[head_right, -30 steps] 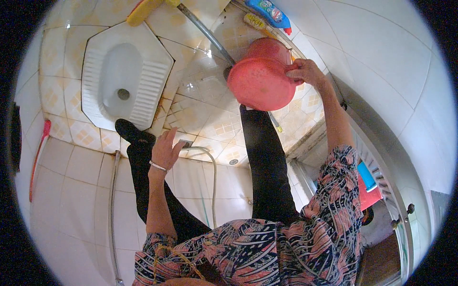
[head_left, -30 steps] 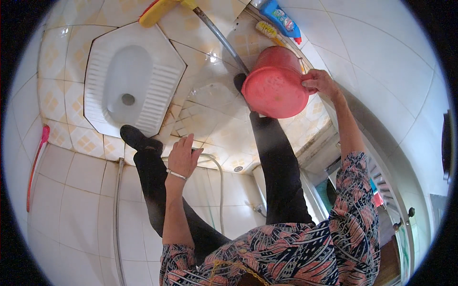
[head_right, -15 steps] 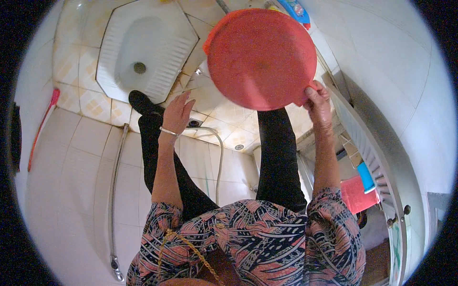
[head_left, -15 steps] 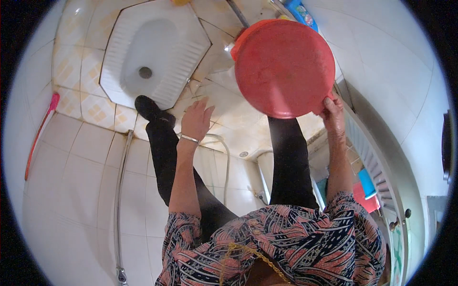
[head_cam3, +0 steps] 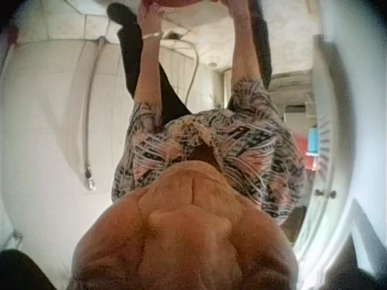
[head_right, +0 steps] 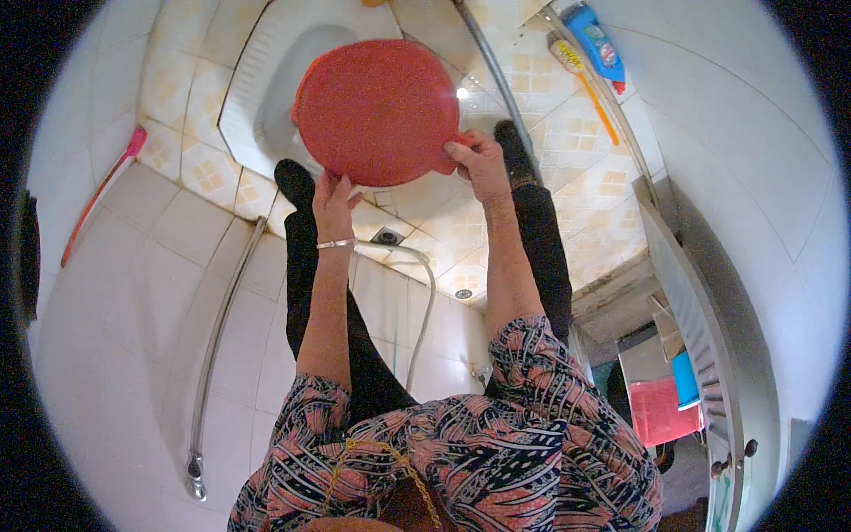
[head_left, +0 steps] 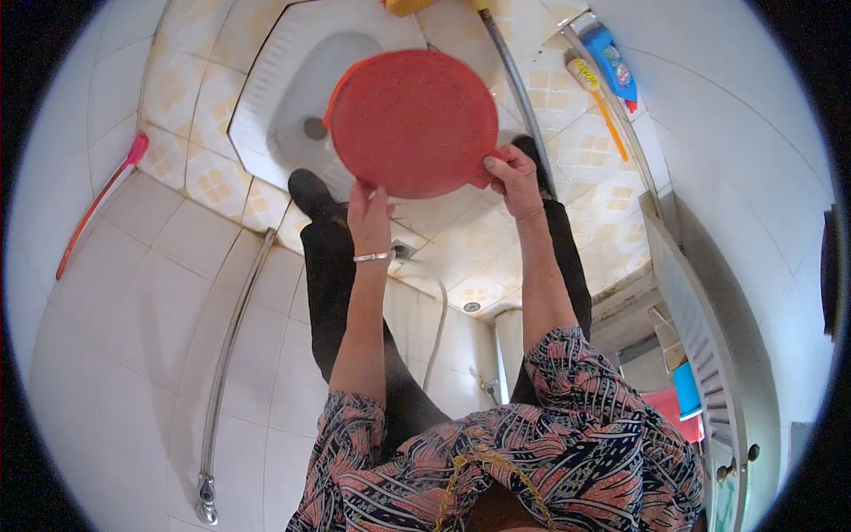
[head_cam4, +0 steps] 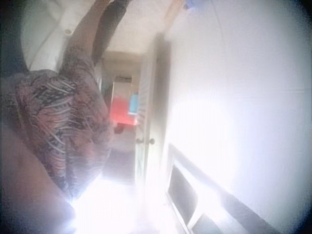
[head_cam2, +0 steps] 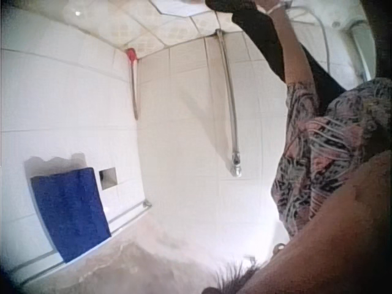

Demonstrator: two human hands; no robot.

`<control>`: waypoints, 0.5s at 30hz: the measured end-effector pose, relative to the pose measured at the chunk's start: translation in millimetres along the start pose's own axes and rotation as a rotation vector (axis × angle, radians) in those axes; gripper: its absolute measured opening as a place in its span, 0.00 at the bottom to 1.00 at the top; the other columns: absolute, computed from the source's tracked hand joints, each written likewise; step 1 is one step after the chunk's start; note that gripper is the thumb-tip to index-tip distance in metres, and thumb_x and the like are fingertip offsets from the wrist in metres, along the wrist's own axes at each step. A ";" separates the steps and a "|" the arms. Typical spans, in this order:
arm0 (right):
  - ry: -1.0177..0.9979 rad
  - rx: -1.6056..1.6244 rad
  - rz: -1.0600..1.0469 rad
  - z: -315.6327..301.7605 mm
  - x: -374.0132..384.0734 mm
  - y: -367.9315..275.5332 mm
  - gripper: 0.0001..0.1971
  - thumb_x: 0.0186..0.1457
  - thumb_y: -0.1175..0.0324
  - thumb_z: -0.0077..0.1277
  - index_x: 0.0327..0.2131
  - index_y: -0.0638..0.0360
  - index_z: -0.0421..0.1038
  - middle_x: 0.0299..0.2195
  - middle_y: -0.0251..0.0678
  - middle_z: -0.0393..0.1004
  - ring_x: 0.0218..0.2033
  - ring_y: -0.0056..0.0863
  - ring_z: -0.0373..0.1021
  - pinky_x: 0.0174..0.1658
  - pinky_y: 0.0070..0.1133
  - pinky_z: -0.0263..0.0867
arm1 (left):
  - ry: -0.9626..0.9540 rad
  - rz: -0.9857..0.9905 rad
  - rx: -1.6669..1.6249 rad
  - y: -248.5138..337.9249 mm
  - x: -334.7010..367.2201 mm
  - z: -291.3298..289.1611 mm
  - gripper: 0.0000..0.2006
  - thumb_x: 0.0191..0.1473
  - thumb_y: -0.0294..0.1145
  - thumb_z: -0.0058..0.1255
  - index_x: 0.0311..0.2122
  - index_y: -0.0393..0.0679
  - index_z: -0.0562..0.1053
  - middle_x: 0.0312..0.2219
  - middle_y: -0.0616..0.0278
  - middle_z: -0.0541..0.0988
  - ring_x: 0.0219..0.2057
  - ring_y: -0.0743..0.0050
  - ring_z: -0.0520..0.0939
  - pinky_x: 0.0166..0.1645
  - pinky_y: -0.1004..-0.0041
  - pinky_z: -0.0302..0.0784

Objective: The person cleans a squat toilet using a squeegee and a small brush, then rinses a red bucket with a hose.

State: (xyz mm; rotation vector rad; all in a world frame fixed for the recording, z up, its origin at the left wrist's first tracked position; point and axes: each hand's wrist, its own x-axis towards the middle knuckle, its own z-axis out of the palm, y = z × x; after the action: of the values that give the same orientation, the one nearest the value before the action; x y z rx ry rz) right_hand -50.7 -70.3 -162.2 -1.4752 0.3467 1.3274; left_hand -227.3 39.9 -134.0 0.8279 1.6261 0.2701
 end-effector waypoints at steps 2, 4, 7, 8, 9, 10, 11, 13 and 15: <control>-0.060 -0.053 0.008 -14.9 3.9 -2.8 0.06 0.39 0.68 0.49 0.22 0.57 0.65 0.15 0.25 0.63 0.12 0.10 0.54 0.13 0.09 0.47 | -0.099 -0.220 -0.084 -3.1 -3.0 2.6 0.14 0.45 0.31 0.41 0.41 0.45 0.62 0.34 0.67 0.68 0.31 0.83 0.69 0.25 0.82 0.66; -0.043 -0.122 0.004 -24.4 6.7 -9.6 0.07 0.39 0.67 0.49 0.24 0.58 0.65 0.17 0.26 0.65 0.14 0.11 0.57 0.14 0.10 0.50 | -0.123 -0.237 -0.077 -2.3 -1.5 8.5 0.14 0.45 0.31 0.41 0.41 0.44 0.62 0.34 0.67 0.68 0.30 0.83 0.69 0.24 0.82 0.66; 0.016 -0.476 0.070 -39.0 7.8 -26.1 0.16 0.39 0.62 0.48 0.33 0.59 0.65 0.26 0.30 0.68 0.24 0.18 0.64 0.21 0.15 0.59 | -0.149 -0.220 -0.045 -12.8 5.0 14.1 0.15 0.45 0.34 0.42 0.40 0.44 0.62 0.34 0.66 0.69 0.30 0.79 0.71 0.23 0.80 0.67; -0.035 -0.512 0.098 -37.8 2.1 -38.4 0.18 0.39 0.60 0.49 0.36 0.57 0.65 0.29 0.33 0.69 0.28 0.23 0.65 0.27 0.19 0.61 | -0.108 -0.260 -0.103 -19.5 9.1 13.2 0.18 0.44 0.36 0.43 0.42 0.44 0.61 0.35 0.65 0.69 0.30 0.76 0.72 0.24 0.80 0.67; -0.020 -0.585 -0.234 -91.5 6.4 -1.1 0.22 0.39 0.56 0.49 0.39 0.55 0.63 0.33 0.38 0.67 0.34 0.28 0.64 0.36 0.23 0.60 | -0.195 -0.304 -0.070 -22.1 -2.8 40.5 0.19 0.44 0.37 0.44 0.43 0.44 0.60 0.35 0.65 0.69 0.30 0.74 0.72 0.23 0.80 0.66; -0.046 -0.796 -0.086 -53.9 -9.5 -26.7 0.26 0.39 0.54 0.48 0.42 0.58 0.59 0.37 0.42 0.65 0.39 0.34 0.61 0.42 0.24 0.56 | -0.144 -0.245 -0.017 -5.2 1.6 20.8 0.20 0.43 0.38 0.45 0.42 0.45 0.59 0.34 0.65 0.69 0.29 0.74 0.72 0.22 0.81 0.65; -0.059 -0.960 -0.134 -52.9 -19.7 -30.4 0.25 0.39 0.53 0.47 0.40 0.59 0.60 0.33 0.43 0.66 0.34 0.35 0.63 0.37 0.25 0.58 | -0.124 -0.263 -0.006 -9.4 8.5 12.7 0.19 0.43 0.38 0.46 0.41 0.45 0.60 0.33 0.66 0.69 0.29 0.74 0.72 0.22 0.81 0.65; 0.066 -1.154 -0.322 -112.5 -45.6 -23.2 0.25 0.40 0.53 0.46 0.38 0.62 0.59 0.28 0.46 0.67 0.28 0.37 0.65 0.31 0.27 0.60 | -0.235 -0.275 0.155 -18.4 5.9 48.3 0.20 0.43 0.36 0.45 0.43 0.44 0.59 0.33 0.64 0.68 0.31 0.74 0.71 0.23 0.79 0.66; 0.032 -1.141 -0.160 -94.8 -71.7 -91.6 0.25 0.41 0.53 0.45 0.40 0.61 0.58 0.28 0.48 0.65 0.28 0.40 0.64 0.31 0.28 0.59 | -0.192 0.024 -0.007 -30.3 34.3 47.1 0.22 0.43 0.36 0.45 0.44 0.42 0.58 0.34 0.62 0.68 0.33 0.70 0.70 0.26 0.73 0.69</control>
State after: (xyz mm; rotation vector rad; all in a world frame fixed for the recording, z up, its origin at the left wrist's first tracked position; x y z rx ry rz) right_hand 46.8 -142.7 -74.1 -2.3703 -0.6227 1.4212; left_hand -194.9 27.6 -189.7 0.8431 1.4358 0.2064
